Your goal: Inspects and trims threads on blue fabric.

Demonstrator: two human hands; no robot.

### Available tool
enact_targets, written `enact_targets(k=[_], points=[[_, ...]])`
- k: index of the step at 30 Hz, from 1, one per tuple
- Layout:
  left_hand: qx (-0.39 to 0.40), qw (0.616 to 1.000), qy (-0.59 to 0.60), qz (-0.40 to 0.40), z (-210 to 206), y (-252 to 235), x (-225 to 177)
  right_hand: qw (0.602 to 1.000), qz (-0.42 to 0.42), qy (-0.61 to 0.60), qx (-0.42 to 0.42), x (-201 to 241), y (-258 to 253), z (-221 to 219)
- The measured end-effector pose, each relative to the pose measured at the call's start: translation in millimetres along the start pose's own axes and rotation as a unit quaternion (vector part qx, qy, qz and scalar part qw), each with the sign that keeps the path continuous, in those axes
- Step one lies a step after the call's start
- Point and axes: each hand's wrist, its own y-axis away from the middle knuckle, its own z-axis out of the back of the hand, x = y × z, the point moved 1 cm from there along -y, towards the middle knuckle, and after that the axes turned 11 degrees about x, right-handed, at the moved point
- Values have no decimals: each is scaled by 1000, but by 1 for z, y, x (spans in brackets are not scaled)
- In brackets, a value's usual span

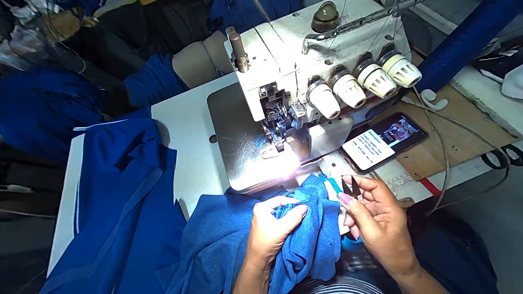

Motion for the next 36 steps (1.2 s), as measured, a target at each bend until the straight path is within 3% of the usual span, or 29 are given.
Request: enact_targets(k=[1,3,5,8,10,13,20,26,33,36], points=[[-3,1000,-3,0,0,0,0,991,24,128,-11,-4,-1,7],[-3,1000,-11,7,-1,0,-1,937,70,341,-22,-12,-3,18],[0,1000,-20,5,-1,0,-1,907,82,414,-7,-12,-1,21],[-3,1000,-30,-8,-2,1,0,939,115,325,-16,10,2,11],[0,999,-34,-17,-3,1,1,972,103,211,29,21,3,-1],[8,998,-37,-49,-2,1,4,984,77,138,79,15,-1,-17],[35,998,-33,-43,1,0,3,976,99,161,112,13,-9,-8],[31,999,-29,-21,1,1,2,978,2,85,192,18,-14,11],[46,998,-32,-41,0,0,3,977,75,140,139,7,-10,-9],[43,998,-35,-34,0,1,1,980,55,111,155,9,-16,-4]])
